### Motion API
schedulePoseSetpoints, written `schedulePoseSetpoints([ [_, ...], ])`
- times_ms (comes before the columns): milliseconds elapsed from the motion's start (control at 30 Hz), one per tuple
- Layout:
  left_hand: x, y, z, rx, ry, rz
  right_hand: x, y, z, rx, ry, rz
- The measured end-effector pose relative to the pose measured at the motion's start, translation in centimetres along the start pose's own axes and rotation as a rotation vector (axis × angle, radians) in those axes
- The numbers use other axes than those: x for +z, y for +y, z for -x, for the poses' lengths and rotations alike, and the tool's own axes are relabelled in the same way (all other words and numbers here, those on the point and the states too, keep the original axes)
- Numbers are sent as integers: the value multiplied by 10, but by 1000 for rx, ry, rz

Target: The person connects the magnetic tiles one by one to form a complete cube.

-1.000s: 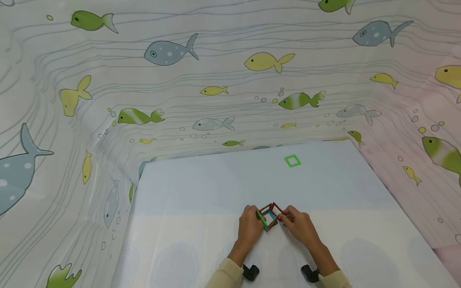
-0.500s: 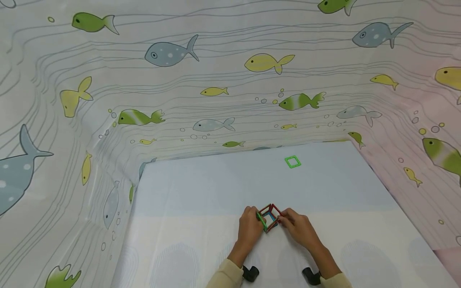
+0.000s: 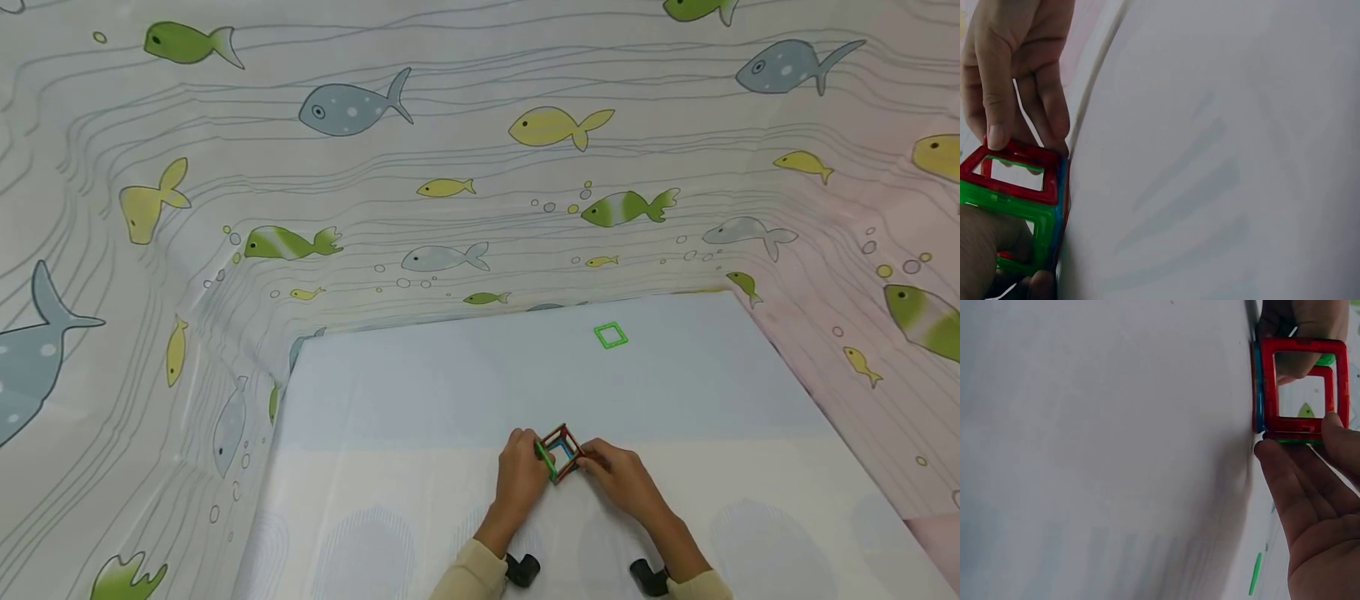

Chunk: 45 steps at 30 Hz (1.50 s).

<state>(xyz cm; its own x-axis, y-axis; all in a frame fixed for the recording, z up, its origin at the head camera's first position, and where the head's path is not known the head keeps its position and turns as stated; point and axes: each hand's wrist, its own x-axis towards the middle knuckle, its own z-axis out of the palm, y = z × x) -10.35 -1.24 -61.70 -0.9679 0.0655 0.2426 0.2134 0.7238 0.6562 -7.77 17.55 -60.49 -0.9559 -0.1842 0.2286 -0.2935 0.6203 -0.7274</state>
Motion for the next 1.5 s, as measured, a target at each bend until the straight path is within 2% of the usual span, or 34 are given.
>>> schedulePoseSetpoints([
  [367,2,0,1,14,-2,-25,6,-2,-1,-5,6,-28],
  [600,0,-2,1,30,-8,-26,13,-6,-3,17,60,61],
  [767,-5,-6,2,38,-75,7,13,-8,-6,45,59,67],
  [1133,-22,-18,6,91,-291,116,9,-4,-11,53,1,114],
  [1333,-25,-22,7,136,-288,128,6,-4,-14,63,-64,82],
  [1500,-25,-23,6,149,-298,137,5,0,-16,36,-74,76],
])
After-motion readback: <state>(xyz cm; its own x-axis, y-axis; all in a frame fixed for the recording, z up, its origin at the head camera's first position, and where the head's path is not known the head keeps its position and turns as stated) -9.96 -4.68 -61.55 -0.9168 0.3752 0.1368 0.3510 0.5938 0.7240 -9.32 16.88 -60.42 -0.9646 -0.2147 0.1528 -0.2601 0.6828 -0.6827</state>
